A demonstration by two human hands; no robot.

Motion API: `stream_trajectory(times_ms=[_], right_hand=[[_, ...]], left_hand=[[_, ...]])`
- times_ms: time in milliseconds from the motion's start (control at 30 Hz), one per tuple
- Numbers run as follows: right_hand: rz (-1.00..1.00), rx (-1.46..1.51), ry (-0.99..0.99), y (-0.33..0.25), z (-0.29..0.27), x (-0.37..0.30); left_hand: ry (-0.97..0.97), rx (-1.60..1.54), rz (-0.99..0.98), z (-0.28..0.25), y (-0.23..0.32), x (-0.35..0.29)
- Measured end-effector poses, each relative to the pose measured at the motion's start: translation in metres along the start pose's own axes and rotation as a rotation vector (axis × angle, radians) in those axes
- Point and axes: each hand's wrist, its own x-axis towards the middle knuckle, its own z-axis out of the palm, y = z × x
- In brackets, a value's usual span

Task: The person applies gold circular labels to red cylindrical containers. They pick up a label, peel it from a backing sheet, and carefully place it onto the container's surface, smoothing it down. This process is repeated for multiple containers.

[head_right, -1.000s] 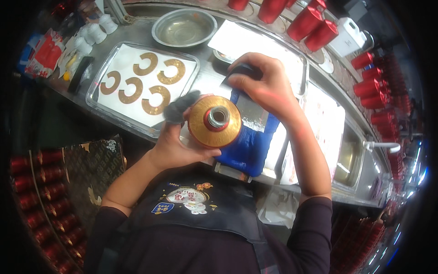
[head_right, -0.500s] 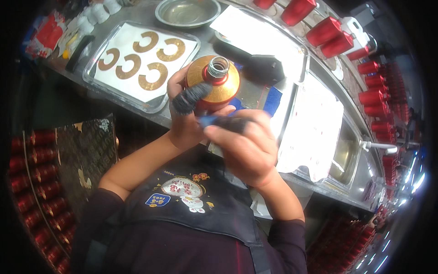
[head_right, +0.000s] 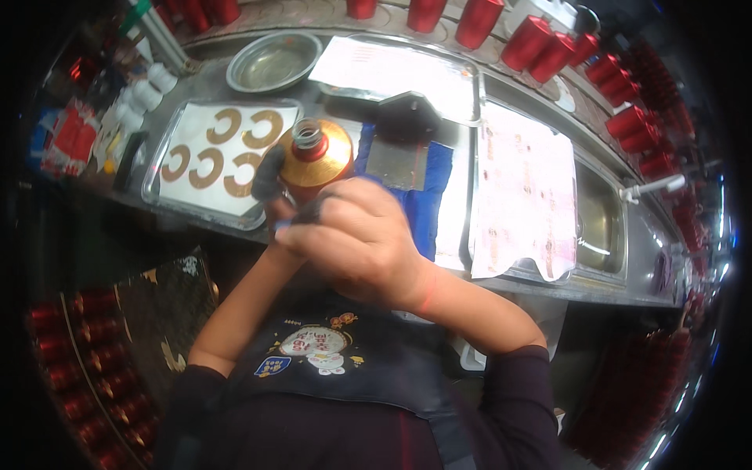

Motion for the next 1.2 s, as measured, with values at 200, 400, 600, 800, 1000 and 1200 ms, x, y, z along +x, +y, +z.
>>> stream_trajectory(times_ms=[200,400,600,800,1000,1200], right_hand=[[0.323,0.244,-0.091,-0.01,-0.022,-0.018],[1.238,0.483,0.346,0.001,-0.07,-0.07],[0.893,0.108,0.027,-0.03,-0.06,-0.119],[0.829,-0.156,0.024,-0.021,-0.044,-0.141],[0.83,-0.138,-0.005,-0.024,-0.042,-0.135],[0.904,-0.154,-0.023,-0.022,-0.036,-0.131]], left_hand=[[0.027,0.222,0.25,-0.015,0.025,0.028],[-0.142,-0.444,-0.247,-0.021,0.082,0.077],[-0.469,-0.493,-0.649,0.05,0.076,0.072],[-0.506,-0.372,-0.766,0.063,0.054,0.065],[-0.503,-0.295,-0.751,0.055,0.06,0.066],[-0.497,-0.258,-0.693,0.054,0.06,0.071]])
